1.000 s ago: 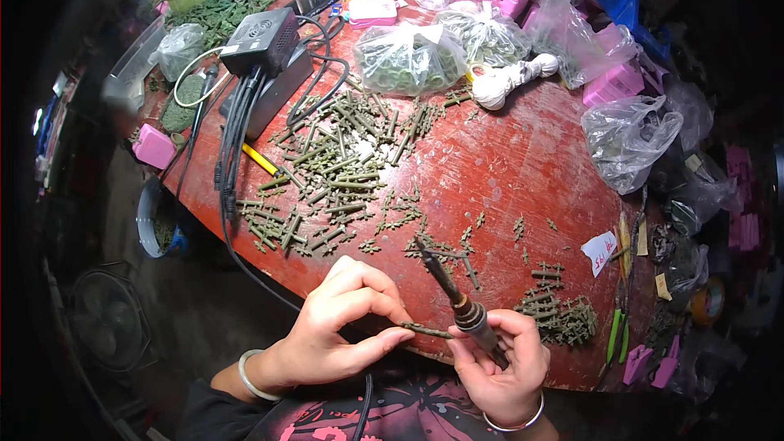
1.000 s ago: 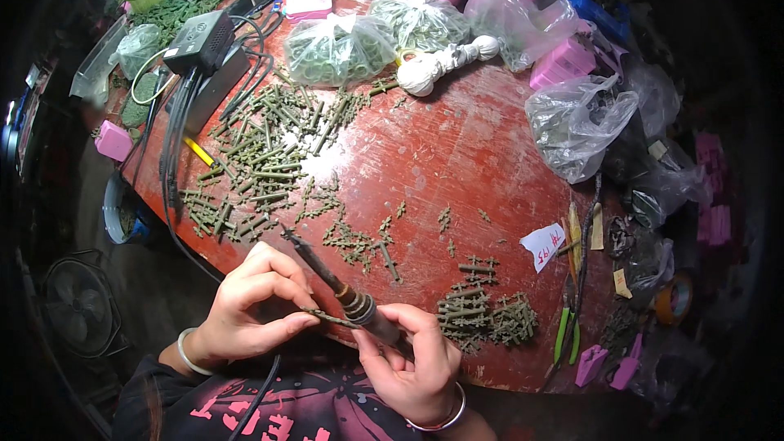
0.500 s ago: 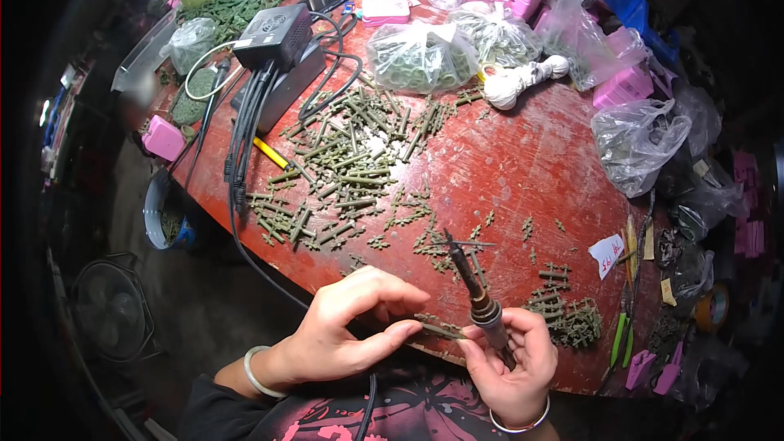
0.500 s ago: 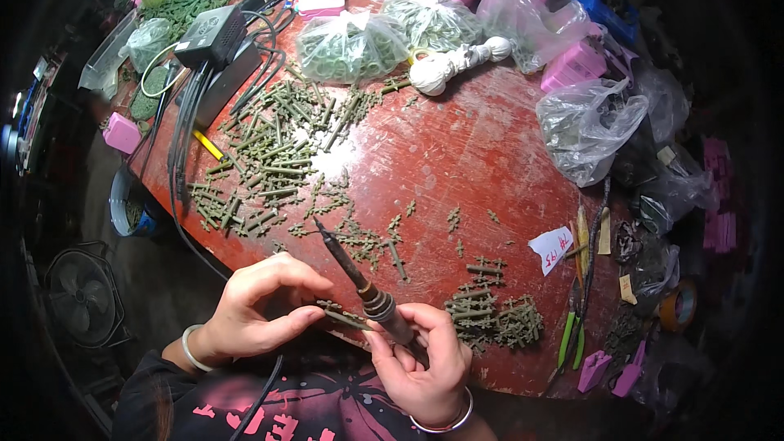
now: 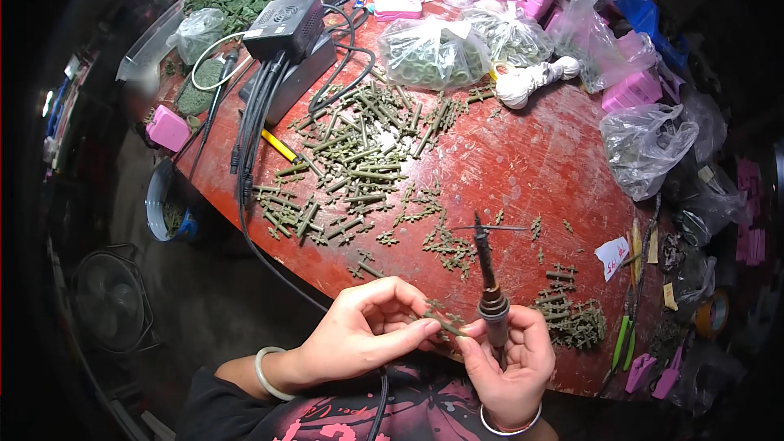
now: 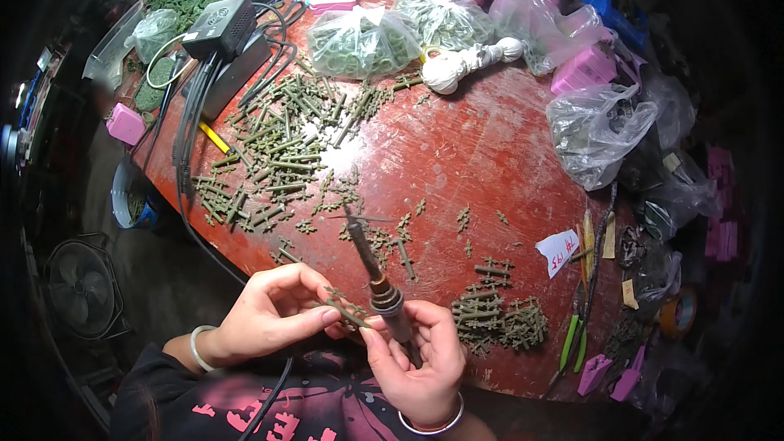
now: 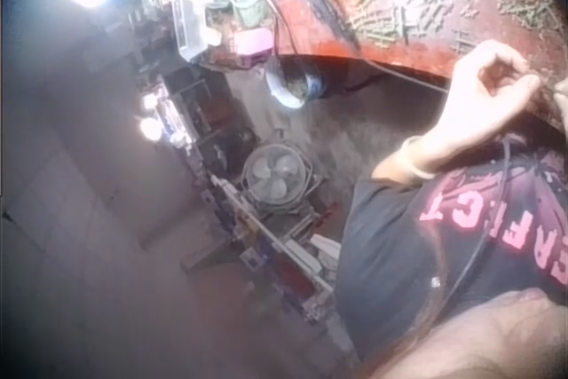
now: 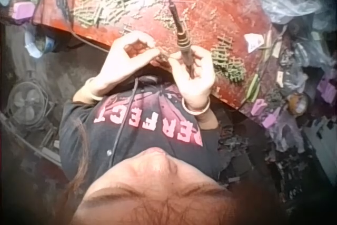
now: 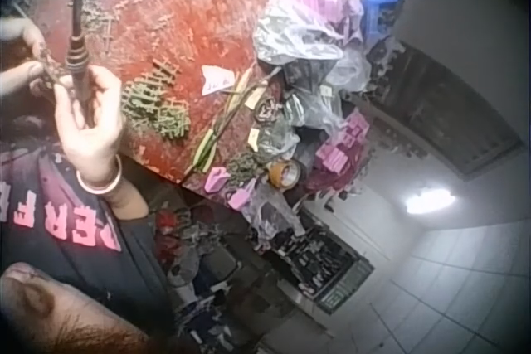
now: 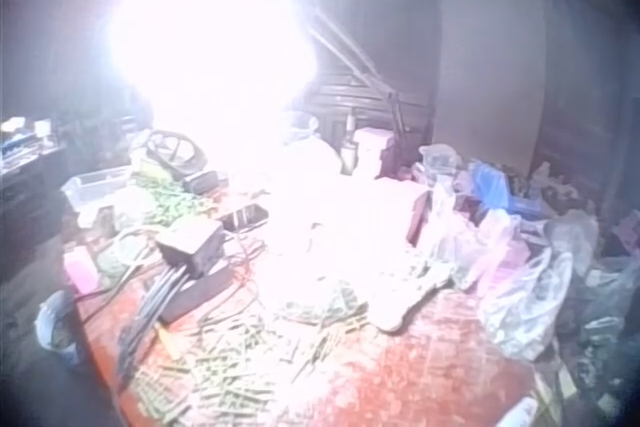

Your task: Soldering small green plastic decoration parts together on a red table.

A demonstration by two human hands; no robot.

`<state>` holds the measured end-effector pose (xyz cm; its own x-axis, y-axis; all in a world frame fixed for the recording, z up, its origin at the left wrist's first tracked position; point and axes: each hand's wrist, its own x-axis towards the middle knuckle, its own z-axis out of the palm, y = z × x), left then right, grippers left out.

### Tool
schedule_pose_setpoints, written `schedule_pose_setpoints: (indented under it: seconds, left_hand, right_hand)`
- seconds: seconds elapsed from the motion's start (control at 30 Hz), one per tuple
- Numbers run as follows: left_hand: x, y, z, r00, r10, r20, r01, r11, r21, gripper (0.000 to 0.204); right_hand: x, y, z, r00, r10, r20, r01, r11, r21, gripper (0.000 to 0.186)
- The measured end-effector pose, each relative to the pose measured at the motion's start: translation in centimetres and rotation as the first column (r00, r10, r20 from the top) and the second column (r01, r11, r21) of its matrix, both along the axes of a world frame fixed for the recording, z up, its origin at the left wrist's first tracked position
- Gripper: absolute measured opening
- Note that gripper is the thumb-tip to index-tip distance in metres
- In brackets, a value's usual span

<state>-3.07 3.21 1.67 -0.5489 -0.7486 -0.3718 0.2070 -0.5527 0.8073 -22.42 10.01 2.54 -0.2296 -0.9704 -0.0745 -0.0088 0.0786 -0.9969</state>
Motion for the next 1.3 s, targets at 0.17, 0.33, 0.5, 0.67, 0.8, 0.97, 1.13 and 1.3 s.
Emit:
schedule_pose_setpoints:
  seconds: [0.17, 0.33, 0.5, 0.67, 0.8, 0.97, 1.13, 1.3]
  left_hand:
    - [0.0, -0.2, -0.1, 0.999, 0.050, 0.022, -0.050, 0.999, 0.001, 0.012]
    - [0.0, -0.5, -0.1, 0.996, 0.069, -0.058, -0.061, 0.991, 0.118, 0.010]
    - [-0.1, -0.7, -0.2, 0.990, 0.094, -0.107, -0.076, 0.985, 0.157, 0.009]
    - [-0.2, -1.2, 0.4, 0.999, 0.052, -0.007, -0.050, 0.987, 0.156, 0.005]
    - [-0.2, -1.1, 0.3, 0.996, 0.088, -0.008, -0.085, 0.977, 0.196, 0.006]
    - [-0.3, -1.1, 0.4, 0.992, 0.128, -0.013, -0.123, 0.971, 0.207, 0.007]
    - [-0.3, -1.1, 0.4, 0.990, 0.139, -0.020, -0.132, 0.968, 0.215, 0.008]
    - [-0.4, -1.1, 0.5, 0.990, 0.144, -0.014, -0.138, 0.968, 0.212, 0.008]
  right_hand:
    - [-0.3, 0.7, 0.3, 0.997, 0.045, -0.059, -0.040, 0.996, 0.075, 0.045]
    - [-3.2, 3.8, -2.0, 0.916, 0.045, -0.398, -0.061, 0.998, -0.028, 0.034]
    - [-3.3, 4.4, -0.4, 0.815, 0.021, -0.579, -0.097, 0.990, -0.100, 0.020]
    - [-3.4, 4.5, -0.4, 0.746, -0.006, -0.666, -0.129, 0.980, -0.154, 0.020]
    - [-3.3, 4.5, -0.3, 0.743, 0.023, -0.669, -0.145, 0.981, -0.127, 0.018]
    - [-3.2, 4.2, -0.1, 0.746, 0.033, -0.666, -0.158, 0.979, -0.129, 0.017]
    - [-3.3, 4.1, -0.1, 0.741, 0.044, -0.670, -0.169, 0.978, -0.122, 0.017]
    - [-3.3, 4.1, 0.0, 0.746, 0.055, -0.664, -0.169, 0.980, -0.109, 0.018]
